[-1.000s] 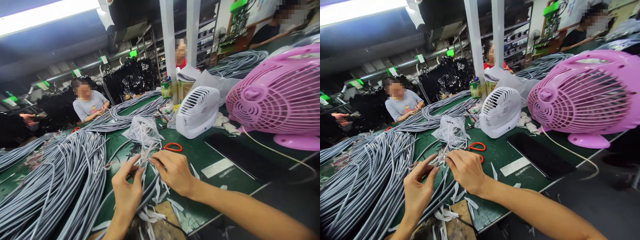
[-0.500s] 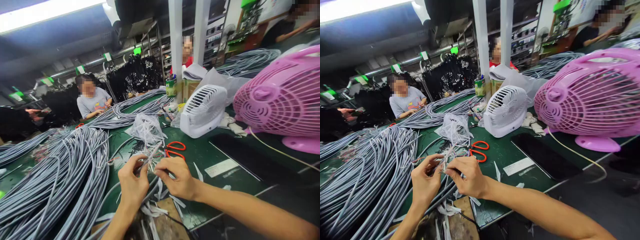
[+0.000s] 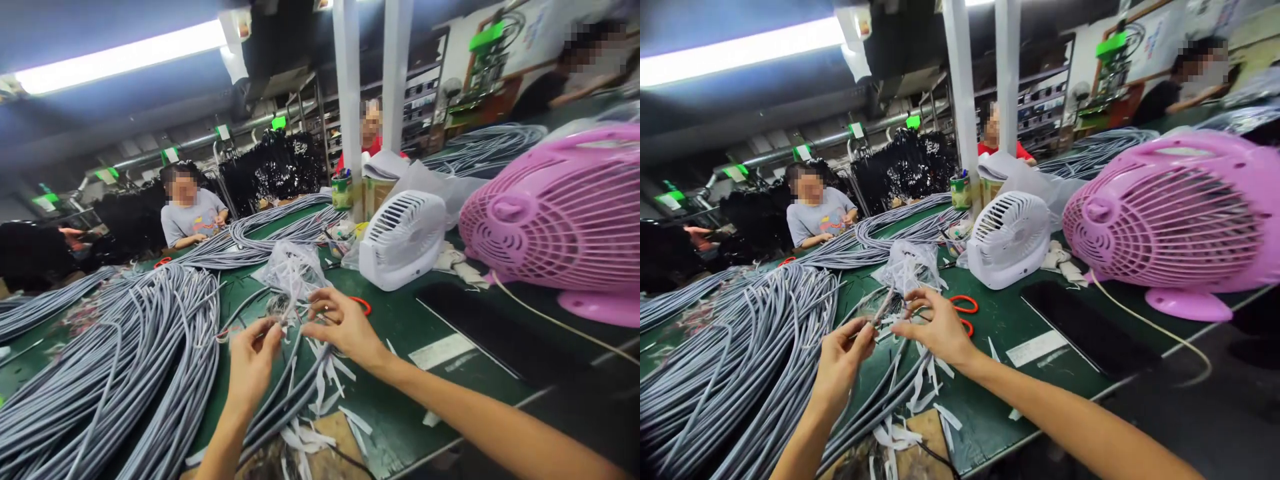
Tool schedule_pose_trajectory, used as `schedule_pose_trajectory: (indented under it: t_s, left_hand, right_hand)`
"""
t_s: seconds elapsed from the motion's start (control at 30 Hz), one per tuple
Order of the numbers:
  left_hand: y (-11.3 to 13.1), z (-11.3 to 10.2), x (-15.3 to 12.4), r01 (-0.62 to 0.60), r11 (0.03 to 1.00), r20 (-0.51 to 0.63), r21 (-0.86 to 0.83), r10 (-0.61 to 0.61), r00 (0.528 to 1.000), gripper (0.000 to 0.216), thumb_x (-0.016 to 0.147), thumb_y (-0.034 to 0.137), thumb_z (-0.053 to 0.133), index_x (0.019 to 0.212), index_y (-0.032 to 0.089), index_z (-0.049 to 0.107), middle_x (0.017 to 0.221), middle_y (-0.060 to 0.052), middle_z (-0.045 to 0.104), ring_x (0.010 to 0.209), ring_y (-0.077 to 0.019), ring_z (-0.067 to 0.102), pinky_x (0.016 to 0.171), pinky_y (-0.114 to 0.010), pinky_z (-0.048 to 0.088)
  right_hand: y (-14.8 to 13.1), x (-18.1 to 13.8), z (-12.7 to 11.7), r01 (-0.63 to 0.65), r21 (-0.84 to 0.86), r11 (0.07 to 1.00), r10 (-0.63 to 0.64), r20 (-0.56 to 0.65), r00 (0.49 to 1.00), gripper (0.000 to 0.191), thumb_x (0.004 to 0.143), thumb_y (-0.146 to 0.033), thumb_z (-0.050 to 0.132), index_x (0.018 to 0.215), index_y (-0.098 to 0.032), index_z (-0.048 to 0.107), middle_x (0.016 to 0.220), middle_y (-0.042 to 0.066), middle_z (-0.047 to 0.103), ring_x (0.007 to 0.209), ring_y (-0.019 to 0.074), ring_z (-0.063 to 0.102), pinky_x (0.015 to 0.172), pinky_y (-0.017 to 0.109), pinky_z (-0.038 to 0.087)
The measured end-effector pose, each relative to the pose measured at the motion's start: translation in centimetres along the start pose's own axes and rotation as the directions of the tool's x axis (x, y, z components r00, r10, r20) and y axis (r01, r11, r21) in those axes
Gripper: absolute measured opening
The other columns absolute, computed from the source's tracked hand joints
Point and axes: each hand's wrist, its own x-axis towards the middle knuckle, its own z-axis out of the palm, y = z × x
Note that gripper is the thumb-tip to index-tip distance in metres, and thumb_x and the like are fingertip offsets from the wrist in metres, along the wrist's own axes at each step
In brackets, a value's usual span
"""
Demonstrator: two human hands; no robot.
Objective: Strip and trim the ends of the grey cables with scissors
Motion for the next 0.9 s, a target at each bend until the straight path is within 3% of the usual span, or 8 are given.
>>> schedule_pose_trajectory:
  t_s: [0.07,0.13,0.23,0.37,0.5,0.6,0.77,0.9]
  left_hand:
    - [0.3,0.6,-0.6,0.041,0.998,0.054,-0.038,-0.039,0.998,0.035,0.055,0.044,0.071,0.065,0.011,0.064,0.054,0.000,0.053,0.048,-0.0077,0.041,0.045,-0.019,0.032]
    - [0.4,0.9,-0.8,0.077,0.996,0.114,-0.053,-0.071,0.991,0.040,0.054,0.048,0.072,0.062,0.011,0.060,0.051,0.003,0.048,0.045,-0.0058,0.035,0.042,-0.018,0.027]
    - [0.1,1.2,-0.8,0.111,0.991,0.212,-0.070,-0.094,0.973,0.044,0.056,0.053,0.071,0.063,0.011,0.058,0.051,0.003,0.046,0.043,-0.0041,0.030,0.040,-0.018,0.022]
    - [-0.7,1.6,-0.7,0.124,0.982,0.271,-0.139,-0.083,0.959,0.043,0.060,0.051,0.070,0.062,0.012,0.053,0.052,0.006,0.040,0.042,-0.0022,0.024,0.039,-0.017,0.017]
    - [-1.0,1.8,-0.6,0.159,0.957,0.251,-0.244,-0.097,0.963,0.042,0.061,0.049,0.071,0.062,0.013,0.049,0.053,0.008,0.034,0.043,-0.0017,0.021,0.039,-0.016,0.015]
    - [-1.1,1.8,-0.5,0.157,0.938,0.206,-0.308,-0.095,0.974,0.041,0.060,0.046,0.073,0.065,0.013,0.050,0.051,0.008,0.033,0.043,-0.0013,0.019,0.039,-0.016,0.014]
    - [-0.9,1.3,-0.4,0.118,0.933,0.150,-0.340,-0.070,0.986,0.041,0.060,0.041,0.075,0.086,0.014,0.058,0.054,0.007,0.042,0.042,-0.0009,0.022,0.039,-0.015,0.015]
    - [-0.6,1.0,-0.5,0.095,0.945,0.152,-0.313,-0.048,0.987,0.040,0.061,0.042,0.074,0.085,0.012,0.061,0.056,0.004,0.047,0.042,-0.0009,0.024,0.039,-0.016,0.015]
  right_hand:
    - [-0.4,0.3,0.1,-0.159,0.175,0.972,0.140,0.118,0.983,0.053,0.048,-0.026,0.081,0.093,-0.018,0.053,0.078,0.001,0.067,0.063,0.0107,0.061,0.052,0.019,0.044]
    - [-0.6,0.2,0.4,-0.229,0.302,0.925,0.180,0.181,0.967,0.055,0.048,-0.025,0.080,0.095,-0.017,0.054,0.082,0.002,0.068,0.070,0.0121,0.063,0.059,0.020,0.047]
    - [-0.6,0.0,0.9,-0.225,0.401,0.888,0.193,0.119,0.974,0.048,0.047,-0.023,0.081,0.087,-0.017,0.057,0.072,0.000,0.068,0.068,0.0126,0.064,0.065,0.023,0.049]
    - [-0.2,0.1,0.8,-0.183,0.395,0.900,0.203,-0.010,0.979,0.043,0.040,-0.020,0.084,0.072,-0.016,0.056,0.058,-0.004,0.064,0.054,0.0109,0.060,0.058,0.022,0.047]
    - [-0.2,0.1,0.7,-0.134,0.336,0.932,0.162,-0.057,0.985,0.041,0.041,-0.019,0.084,0.071,-0.016,0.056,0.059,-0.004,0.061,0.055,0.0087,0.057,0.055,0.019,0.044]
    - [-0.3,-0.1,0.7,-0.111,0.323,0.940,0.133,-0.046,0.990,0.038,0.045,-0.019,0.083,0.070,-0.016,0.055,0.062,-0.005,0.058,0.052,0.0050,0.051,0.049,0.016,0.039]
    - [-0.4,-0.3,0.5,-0.089,0.331,0.940,0.101,-0.019,0.995,0.038,0.056,-0.024,0.078,0.083,-0.017,0.052,0.066,-0.006,0.057,0.050,0.0028,0.046,0.046,0.014,0.034]
    - [-0.3,-0.4,0.3,-0.133,0.324,0.936,0.104,0.106,0.989,0.049,0.061,-0.021,0.075,0.100,-0.021,0.046,0.084,-0.003,0.062,0.043,0.0002,0.043,0.042,0.014,0.032]
